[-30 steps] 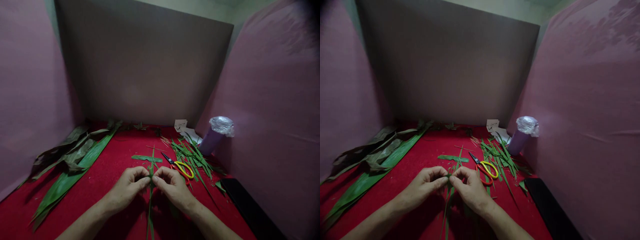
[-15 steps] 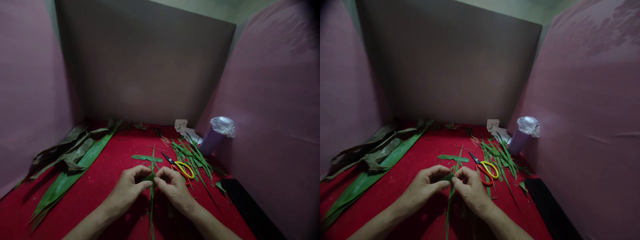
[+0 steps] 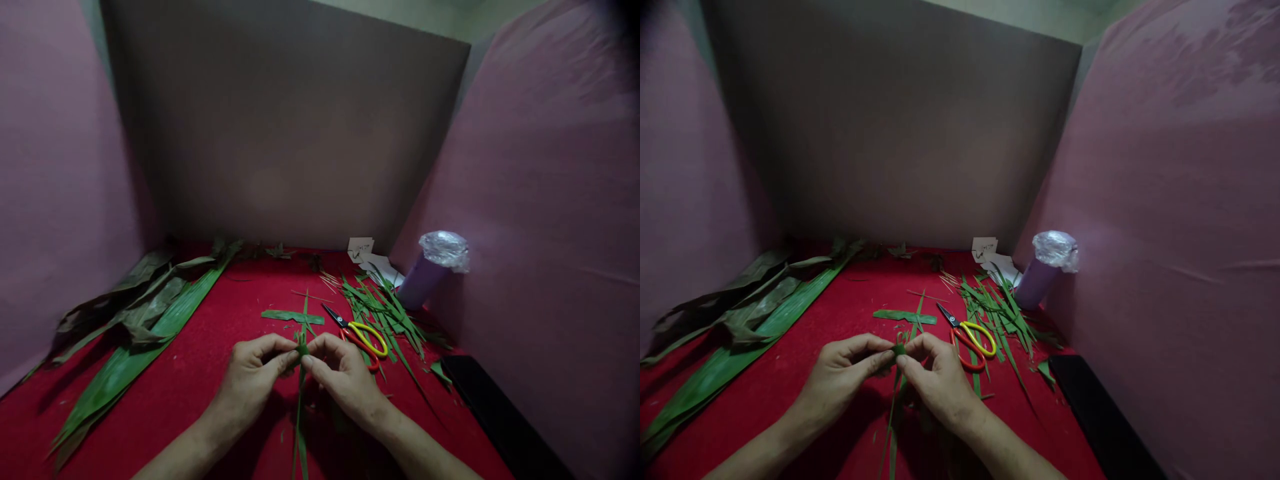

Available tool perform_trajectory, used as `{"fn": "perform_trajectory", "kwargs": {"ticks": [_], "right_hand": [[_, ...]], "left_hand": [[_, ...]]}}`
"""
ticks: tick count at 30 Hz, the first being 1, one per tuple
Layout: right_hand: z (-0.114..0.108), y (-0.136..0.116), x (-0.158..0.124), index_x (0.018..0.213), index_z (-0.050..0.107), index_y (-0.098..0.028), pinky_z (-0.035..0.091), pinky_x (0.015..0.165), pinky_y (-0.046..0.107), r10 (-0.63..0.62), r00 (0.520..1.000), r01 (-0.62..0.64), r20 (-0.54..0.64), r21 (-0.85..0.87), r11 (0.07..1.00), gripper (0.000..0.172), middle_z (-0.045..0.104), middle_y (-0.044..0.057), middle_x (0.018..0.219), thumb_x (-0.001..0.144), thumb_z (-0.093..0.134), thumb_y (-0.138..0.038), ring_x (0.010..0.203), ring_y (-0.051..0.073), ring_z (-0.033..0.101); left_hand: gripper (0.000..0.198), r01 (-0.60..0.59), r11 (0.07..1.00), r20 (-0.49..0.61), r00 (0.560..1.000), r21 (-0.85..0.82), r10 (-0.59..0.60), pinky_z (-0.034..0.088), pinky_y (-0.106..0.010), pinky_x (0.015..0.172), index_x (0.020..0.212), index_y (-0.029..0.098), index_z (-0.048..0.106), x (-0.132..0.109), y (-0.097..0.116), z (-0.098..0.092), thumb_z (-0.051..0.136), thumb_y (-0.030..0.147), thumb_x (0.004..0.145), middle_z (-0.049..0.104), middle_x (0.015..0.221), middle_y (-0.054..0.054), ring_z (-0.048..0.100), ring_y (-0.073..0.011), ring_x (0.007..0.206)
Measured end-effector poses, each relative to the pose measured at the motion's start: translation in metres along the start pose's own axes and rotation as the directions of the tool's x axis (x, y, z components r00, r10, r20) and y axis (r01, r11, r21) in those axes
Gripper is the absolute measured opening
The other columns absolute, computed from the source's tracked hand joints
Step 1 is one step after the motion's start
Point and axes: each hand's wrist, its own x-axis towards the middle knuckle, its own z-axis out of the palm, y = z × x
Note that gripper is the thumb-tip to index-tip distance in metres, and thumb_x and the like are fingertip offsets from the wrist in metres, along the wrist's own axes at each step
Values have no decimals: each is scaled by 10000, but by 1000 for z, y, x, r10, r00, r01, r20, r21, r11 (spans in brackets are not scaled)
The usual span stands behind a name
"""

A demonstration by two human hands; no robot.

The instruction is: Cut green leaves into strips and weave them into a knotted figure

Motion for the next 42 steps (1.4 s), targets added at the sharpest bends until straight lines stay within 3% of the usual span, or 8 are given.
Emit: {"fn": "perform_trajectory", "kwargs": {"ticks": [7, 13, 15, 17, 21, 30, 42], "right_hand": [[0, 2, -2, 726, 539, -147, 333, 502, 199, -92, 995, 92, -33, 12, 996, 114, 475, -40, 608, 790, 552, -241, 536, 81, 415], [-1, 0, -4, 707, 544, -153, 343, 529, 202, -139, 989, 136, -53, -55, 989, 110, 483, -38, 617, 796, 538, -218, 562, 88, 417], [0, -3, -5, 698, 553, -153, 353, 545, 204, -163, 984, 155, -71, -109, 982, 110, 500, -33, 622, 792, 541, -208, 575, 92, 427], [1, -5, -6, 694, 564, -152, 363, 553, 207, -174, 982, 161, -73, -155, 975, 106, 518, -28, 623, 786, 546, -201, 581, 97, 443], [2, -5, -7, 696, 575, -155, 381, 560, 213, -161, 985, 149, -64, -160, 976, 99, 533, -19, 623, 778, 550, -204, 593, 107, 473], [-2, -7, -2, 754, 545, -156, 366, 492, 198, -33, 999, 32, 6, 47, 998, 110, 505, -30, 629, 762, 565, -263, 530, 84, 442], [-1, -2, -2, 663, 525, -161, 317, 491, 201, -43, 999, 43, 2, 17, 999, 168, 452, -47, 563, 776, 549, -283, 507, 83, 391]], "left_hand": [[139, -1, 1000, 10, 1000, 16, 1, 428, -238, 559, 714, 164, 685, 1, -6, 1, 627, 290, 699, 636, 620, -16, 546, -136, 593], [164, 33, 999, 14, 999, 19, -33, 449, -261, 668, 807, 179, 676, 0, 5, -2, 643, 277, 680, 680, 773, -31, 593, -169, 735], [194, 60, 998, 47, 997, 16, -61, 441, -260, 689, 840, 183, 670, 0, 9, -3, 653, 267, 666, 680, 808, -29, 589, -170, 763], [128, 82, 997, 118, 990, 6, -82, 422, -240, 630, 761, 169, 670, 1, 10, -4, 639, 257, 674, 658, 714, -13, 566, -147, 684], [114, 132, 989, 178, 977, -65, -118, 363, -215, 532, 619, 148, 632, 3, 9, -4, 625, 244, 680, 557, 545, 25, 474, -100, 539], [146, 184, 971, 133, 977, -151, -165, 355, -199, 507, 628, 135, 627, 5, 10, -6, 653, 273, 668, 549, 536, 27, 456, -82, 507], [176, 236, 960, 117, 969, -153, -219, 363, -200, 464, 639, 135, 623, 5, 8, -6, 673, 304, 644, 529, 516, 41, 449, -71, 457]]}}
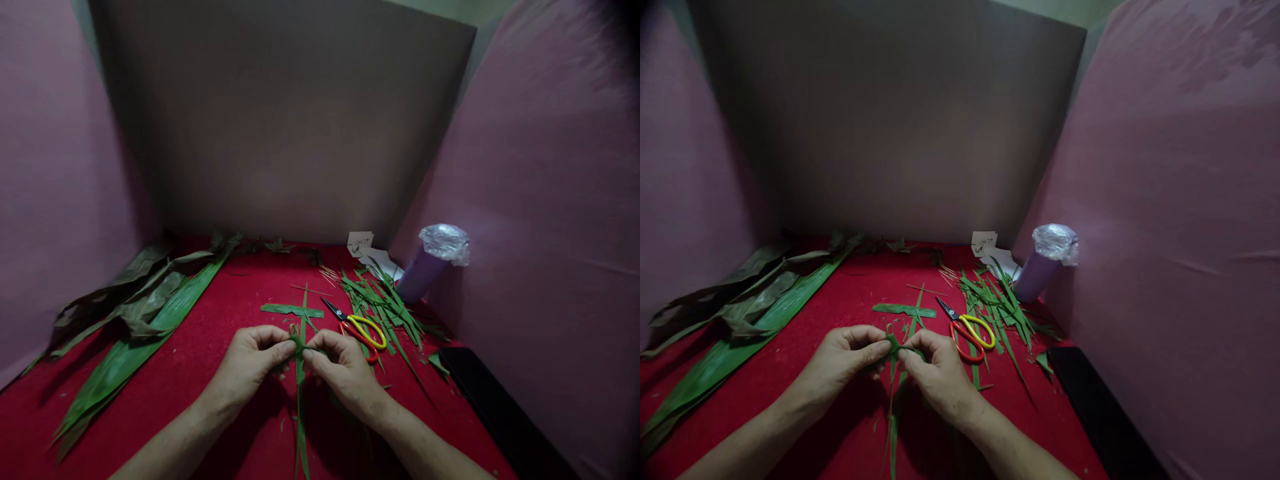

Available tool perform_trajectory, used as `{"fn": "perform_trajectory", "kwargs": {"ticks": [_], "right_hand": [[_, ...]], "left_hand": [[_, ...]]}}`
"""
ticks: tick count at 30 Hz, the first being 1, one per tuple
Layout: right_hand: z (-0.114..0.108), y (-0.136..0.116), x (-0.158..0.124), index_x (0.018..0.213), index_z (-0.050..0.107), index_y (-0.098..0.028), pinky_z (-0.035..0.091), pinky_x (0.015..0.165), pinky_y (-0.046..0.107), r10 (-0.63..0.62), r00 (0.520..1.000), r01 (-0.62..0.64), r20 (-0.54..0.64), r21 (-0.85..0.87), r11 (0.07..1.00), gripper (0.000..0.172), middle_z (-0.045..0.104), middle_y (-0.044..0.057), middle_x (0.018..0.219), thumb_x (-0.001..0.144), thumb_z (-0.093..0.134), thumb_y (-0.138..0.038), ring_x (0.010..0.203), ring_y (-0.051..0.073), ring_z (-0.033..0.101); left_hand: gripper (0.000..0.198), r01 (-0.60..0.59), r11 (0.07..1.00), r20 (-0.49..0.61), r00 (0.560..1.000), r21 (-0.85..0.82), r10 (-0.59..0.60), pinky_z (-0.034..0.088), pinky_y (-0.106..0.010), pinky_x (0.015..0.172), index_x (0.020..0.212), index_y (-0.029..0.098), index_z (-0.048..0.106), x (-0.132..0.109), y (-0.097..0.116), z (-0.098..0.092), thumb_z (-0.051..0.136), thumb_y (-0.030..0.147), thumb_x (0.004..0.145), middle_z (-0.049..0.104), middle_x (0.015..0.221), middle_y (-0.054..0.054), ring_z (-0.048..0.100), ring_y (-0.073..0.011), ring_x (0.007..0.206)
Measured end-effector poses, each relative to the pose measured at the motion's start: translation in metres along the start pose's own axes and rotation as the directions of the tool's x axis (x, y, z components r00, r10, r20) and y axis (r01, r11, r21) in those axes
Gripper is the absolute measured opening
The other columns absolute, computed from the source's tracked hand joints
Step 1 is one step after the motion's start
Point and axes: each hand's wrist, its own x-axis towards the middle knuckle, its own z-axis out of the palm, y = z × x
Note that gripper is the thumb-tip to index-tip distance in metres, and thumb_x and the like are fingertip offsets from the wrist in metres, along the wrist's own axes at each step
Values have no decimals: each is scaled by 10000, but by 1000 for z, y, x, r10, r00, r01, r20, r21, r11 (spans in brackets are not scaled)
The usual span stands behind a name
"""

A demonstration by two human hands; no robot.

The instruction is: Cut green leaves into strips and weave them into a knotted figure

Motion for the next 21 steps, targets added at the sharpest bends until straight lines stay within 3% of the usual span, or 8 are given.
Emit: {"fn": "perform_trajectory", "kwargs": {"ticks": [14, 21], "right_hand": [[3, -6, -5, 660, 557, -149, 295, 486, 203, -37, 996, 35, -84, -32, 999, 161, 462, -43, 556, 786, 544, -249, 507, 84, 376], [0, -2, -2, 731, 547, -163, 349, 484, 192, -5, 1000, 5, 15, -21, 1000, 122, 493, -40, 608, 784, 544, -273, 526, 87, 441]], "left_hand": [[181, -9, 1000, 2, 1000, 19, 9, 343, -192, 426, 632, 138, 634, 0, 2, 0, 680, 314, 628, 528, 496, 41, 444, -65, 421], [147, -75, 991, 23, 997, 107, 73, 298, -191, 442, 607, 149, 622, -1, 4, -1, 642, 285, 659, 500, 494, 44, 394, -71, 457]]}}
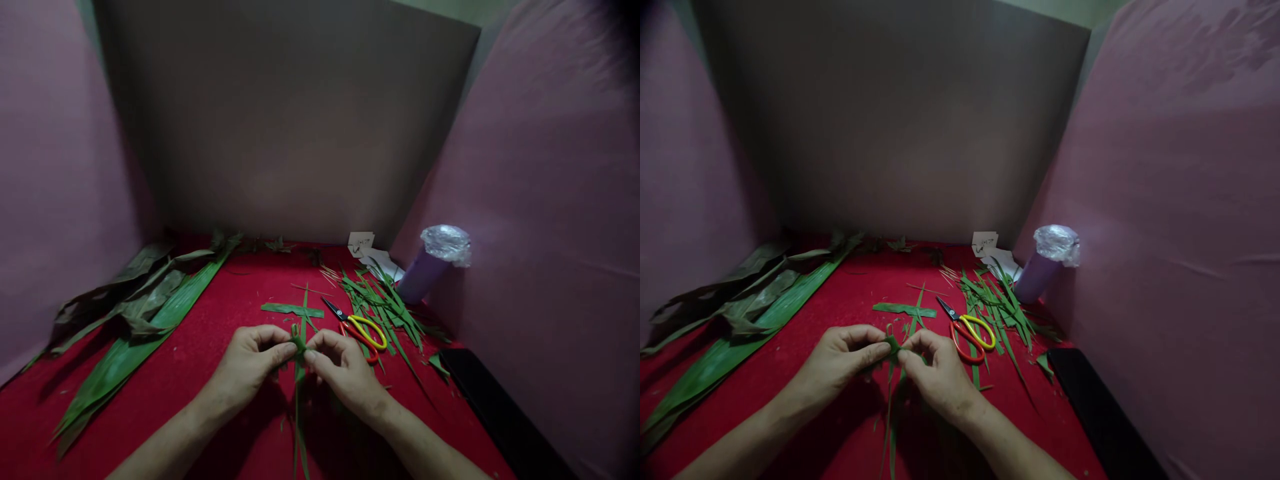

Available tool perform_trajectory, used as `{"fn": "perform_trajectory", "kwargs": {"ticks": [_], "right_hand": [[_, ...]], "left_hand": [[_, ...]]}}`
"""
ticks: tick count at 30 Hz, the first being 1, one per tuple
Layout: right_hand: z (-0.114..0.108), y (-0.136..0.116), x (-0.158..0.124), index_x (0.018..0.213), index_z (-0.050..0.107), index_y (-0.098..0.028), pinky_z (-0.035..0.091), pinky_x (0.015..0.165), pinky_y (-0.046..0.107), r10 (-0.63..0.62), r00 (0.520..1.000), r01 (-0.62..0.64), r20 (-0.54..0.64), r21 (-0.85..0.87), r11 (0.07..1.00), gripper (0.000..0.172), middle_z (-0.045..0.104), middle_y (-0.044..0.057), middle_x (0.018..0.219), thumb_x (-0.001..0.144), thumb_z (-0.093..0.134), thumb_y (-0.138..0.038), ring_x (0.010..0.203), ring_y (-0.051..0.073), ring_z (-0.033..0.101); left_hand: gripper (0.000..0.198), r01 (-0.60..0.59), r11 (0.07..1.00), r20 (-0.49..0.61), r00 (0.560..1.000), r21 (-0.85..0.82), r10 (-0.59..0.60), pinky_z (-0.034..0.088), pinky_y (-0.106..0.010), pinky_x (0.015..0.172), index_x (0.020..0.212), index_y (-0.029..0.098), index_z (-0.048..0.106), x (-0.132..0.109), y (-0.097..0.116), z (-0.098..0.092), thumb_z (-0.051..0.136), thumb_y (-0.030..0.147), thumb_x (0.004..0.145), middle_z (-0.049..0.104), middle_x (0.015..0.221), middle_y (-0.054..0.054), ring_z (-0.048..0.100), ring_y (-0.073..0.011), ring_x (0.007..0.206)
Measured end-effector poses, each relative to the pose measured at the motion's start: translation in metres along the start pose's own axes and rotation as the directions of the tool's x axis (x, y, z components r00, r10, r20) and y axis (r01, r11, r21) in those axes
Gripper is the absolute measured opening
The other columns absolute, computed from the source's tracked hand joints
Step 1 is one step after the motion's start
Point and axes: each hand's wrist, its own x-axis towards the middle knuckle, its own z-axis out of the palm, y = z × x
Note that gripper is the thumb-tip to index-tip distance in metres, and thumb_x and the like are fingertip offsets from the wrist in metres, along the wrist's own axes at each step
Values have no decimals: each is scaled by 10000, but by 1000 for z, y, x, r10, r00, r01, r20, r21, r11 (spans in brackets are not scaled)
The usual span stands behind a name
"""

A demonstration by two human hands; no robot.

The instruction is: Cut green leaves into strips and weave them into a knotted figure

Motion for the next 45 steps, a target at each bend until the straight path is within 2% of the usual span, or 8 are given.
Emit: {"fn": "perform_trajectory", "kwargs": {"ticks": [4, 12, 18, 21, 24, 32, 38, 45], "right_hand": [[0, -4, -1, 823, 576, -170, 389, 538, 202, -63, 998, 59, -25, -136, 989, 100, 568, -7, 718, 796, 532, -256, 613, 107, 500], [4, -3, -2, 649, 531, -170, 355, 519, 210, -149, 984, 114, -95, -303, 946, 133, 495, -33, 575, 775, 525, -209, 533, 98, 434], [5, -3, -1, 607, 500, -169, 363, 538, 214, -137, 981, 101, -134, -248, 964, 120, 479, -34, 570, 725, 515, -154, 553, 105, 435], [5, -3, -2, 598, 495, -169, 362, 545, 217, -142, 979, 103, -149, -241, 965, 118, 476, -33, 570, 713, 512, -151, 558, 107, 432], [5, -3, -2, 598, 496, -166, 361, 549, 215, -137, 980, 100, -141, -241, 965, 116, 478, -32, 573, 712, 512, -149, 561, 106, 431], [4, 1, -1, 610, 489, -163, 350, 546, 213, -134, 980, 101, -148, -214, 972, 124, 460, -40, 577, 732, 511, -163, 561, 101, 412], [4, 5, -1, 610, 489, -163, 350, 539, 215, -125, 980, 92, -153, -209, 974, 129, 464, -41, 572, 737, 513, -172, 555, 102, 413], [5, 1, -1, 606, 509, -157, 350, 539, 216, -170, 973, 116, -158, -306, 945, 132, 490, -32, 569, 736, 523, -170, 555, 105, 435]], "left_hand": [[136, -25, 999, 29, 999, 32, 24, 299, -196, 461, 616, 154, 609, -1, -2, 1, 624, 277, 672, 497, 529, 40, 395, -79, 488], [125, 3, 1000, 24, 1000, 20, -3, 273, -207, 463, 584, 143, 588, -2, -5, 7, 613, 241, 658, 446, 501, 52, 361, -79, 483], [41, 25, 999, 52, 998, -25, -23, 344, -214, 514, 636, 148, 634, -2, -6, 8, 641, 185, 620, 531, 549, 41, 444, -88, 517], [115, 33, 996, 114, 993, -82, -23, 390, -227, 583, 695, 156, 653, 0, -7, 7, 668, 137, 582, 597, 630, 26, 514, -106, 588], [142, 36, 994, 113, 993, -100, -24, 413, -246, 634, 716, 154, 658, 2, -8, 5, 687, 145, 577, 629, 683, 6, 551, -125, 644], [218, 58, 989, 26, 998, -138, -55, 391, -234, 554, 775, 139, 642, -1, -2, 4, 624, 345, 707, 607, 676, -18, 518, -109, 582], [149, 7, 989, 27, 1000, -149, -3, 384, -229, 570, 671, 139, 594, 0, -5, 6, 669, 268, 667, 572, 620, 7, 493, -98, 583], [143, 26, 992, 61, 998, -124, -19, 373, -214, 547, 651, 134, 577, -2, -6, 5, 630, 259, 698, 557, 588, 20, 477, -86, 556]]}}
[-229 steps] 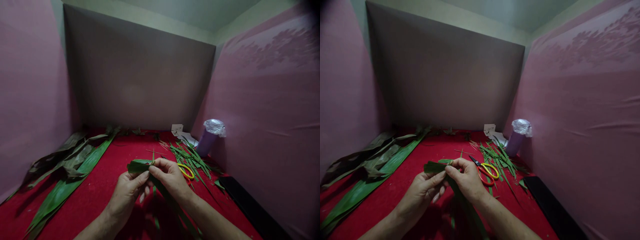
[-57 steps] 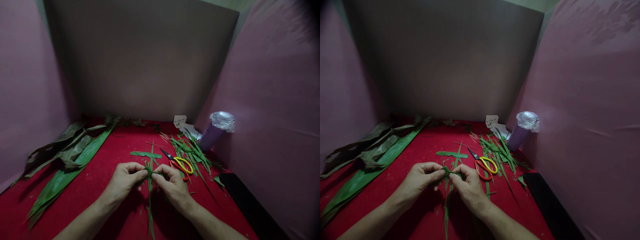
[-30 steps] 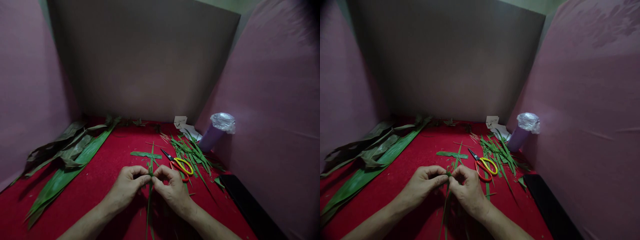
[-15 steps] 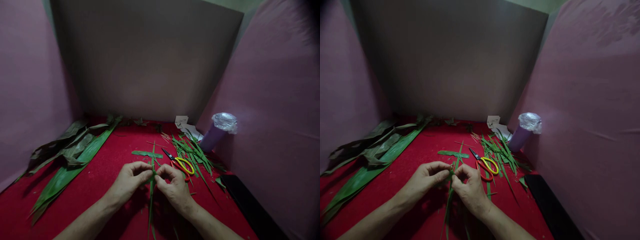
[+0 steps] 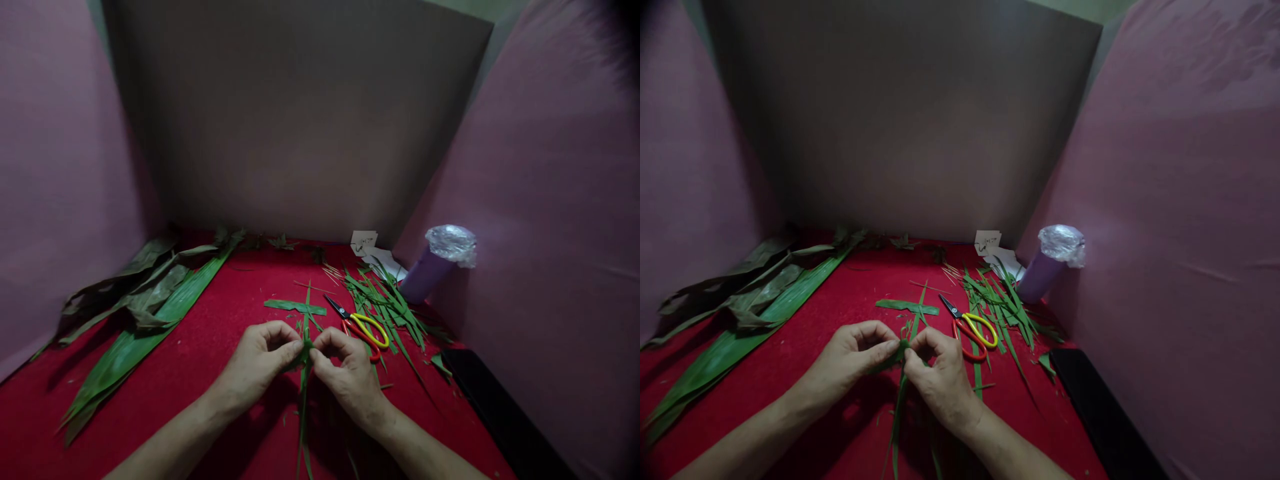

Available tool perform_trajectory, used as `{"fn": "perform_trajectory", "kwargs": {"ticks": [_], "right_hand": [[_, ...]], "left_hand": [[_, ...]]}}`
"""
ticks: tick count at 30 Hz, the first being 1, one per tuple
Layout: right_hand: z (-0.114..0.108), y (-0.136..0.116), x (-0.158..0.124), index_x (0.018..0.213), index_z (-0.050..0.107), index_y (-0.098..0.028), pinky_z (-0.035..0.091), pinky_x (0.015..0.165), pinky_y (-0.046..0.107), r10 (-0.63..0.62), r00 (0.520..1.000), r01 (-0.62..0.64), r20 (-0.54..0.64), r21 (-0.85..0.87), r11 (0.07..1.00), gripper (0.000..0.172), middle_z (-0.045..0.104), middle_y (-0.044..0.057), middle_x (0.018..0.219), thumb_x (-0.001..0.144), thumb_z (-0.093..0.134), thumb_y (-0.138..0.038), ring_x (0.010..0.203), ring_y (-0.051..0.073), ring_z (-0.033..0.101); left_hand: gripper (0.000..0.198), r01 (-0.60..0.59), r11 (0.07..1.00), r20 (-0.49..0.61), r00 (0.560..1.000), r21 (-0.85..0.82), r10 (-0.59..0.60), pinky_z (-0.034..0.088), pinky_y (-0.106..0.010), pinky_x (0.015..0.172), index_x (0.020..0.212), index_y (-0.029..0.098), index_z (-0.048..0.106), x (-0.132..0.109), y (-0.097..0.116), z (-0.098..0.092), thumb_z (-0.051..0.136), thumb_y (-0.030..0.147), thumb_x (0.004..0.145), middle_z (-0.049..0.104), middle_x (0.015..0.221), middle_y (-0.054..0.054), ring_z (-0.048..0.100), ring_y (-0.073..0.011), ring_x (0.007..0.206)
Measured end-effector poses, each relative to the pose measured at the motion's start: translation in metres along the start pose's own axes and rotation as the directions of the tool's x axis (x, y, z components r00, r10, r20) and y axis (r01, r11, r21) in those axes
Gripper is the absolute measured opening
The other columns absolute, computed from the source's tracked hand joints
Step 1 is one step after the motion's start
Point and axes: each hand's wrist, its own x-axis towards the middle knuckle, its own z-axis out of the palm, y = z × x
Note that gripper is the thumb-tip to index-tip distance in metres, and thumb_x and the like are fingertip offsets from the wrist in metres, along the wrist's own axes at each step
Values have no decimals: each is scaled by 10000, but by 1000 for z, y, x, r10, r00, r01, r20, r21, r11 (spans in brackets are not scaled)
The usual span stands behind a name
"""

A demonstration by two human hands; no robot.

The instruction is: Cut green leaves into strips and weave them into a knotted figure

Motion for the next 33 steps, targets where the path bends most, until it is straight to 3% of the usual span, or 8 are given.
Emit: {"fn": "perform_trajectory", "kwargs": {"ticks": [7, 11, 15, 21, 27, 33], "right_hand": [[1, -1, -2, 611, 532, -152, 358, 546, 214, -15, 1000, 15, 7, -5, 1000, 139, 510, -29, 570, 748, 523, -178, 557, 105, 448], [2, -1, -2, 604, 524, -153, 357, 545, 216, -20, 1000, 20, 5, -14, 1000, 151, 501, -31, 565, 752, 522, -186, 552, 104, 442], [1, -1, -2, 594, 507, -157, 354, 541, 214, -17, 1000, 17, -13, -22, 1000, 153, 482, -37, 555, 744, 527, -176, 549, 102, 432], [2, -1, 0, 617, 530, -151, 368, 553, 218, -16, 1000, 17, 3, -18, 1000, 127, 514, -24, 580, 743, 523, -164, 564, 108, 458], [-3, 1, 1, 654, 544, -152, 370, 523, 205, 42, 997, -52, 66, 159, 986, 177, 494, -31, 580, 800, 514, -248, 546, 98, 453], [-9, 1, 9, 857, 607, -151, 397, 514, 209, 141, 980, -186, 139, 397, 899, 234, 573, 9, 685, 817, 510, -360, 577, 107, 506]], "left_hand": [[149, -37, 999, -23, 999, 23, 38, 382, -213, 544, 627, 141, 551, 1, -2, 3, 638, 247, 686, 545, 561, 31, 479, -84, 543], [150, -41, 998, -56, 998, -43, 39, 393, -211, 547, 668, 152, 549, 4, -3, 4, 670, 240, 657, 551, 591, 38, 497, -84, 555], [251, 37, 994, -18, 999, -100, -39, 421, -236, 588, 804, 151, 598, 4, -4, 2, 714, 260, 610, 615, 703, -2, 552, -112, 615], [193, 127, 990, -20, 991, -69, -129, 376, -209, 495, 632, 120, 614, 2, 1, 2, 732, 261, 571, 578, 517, 17, 500, -86, 476], [178, 131, 987, -25, 991, -95, -134, 384, -206, 492, 634, 129, 607, 2, 0, 0, 719, 262, 592, 586, 526, 20, 507, -85, 476], [174, 173, 982, 50, 984, -82, -169, 380, -198, 476, 630, 130, 606, 0, 2, 0, 701, 276, 624, 581, 508, 23, 499, -75, 447]]}}
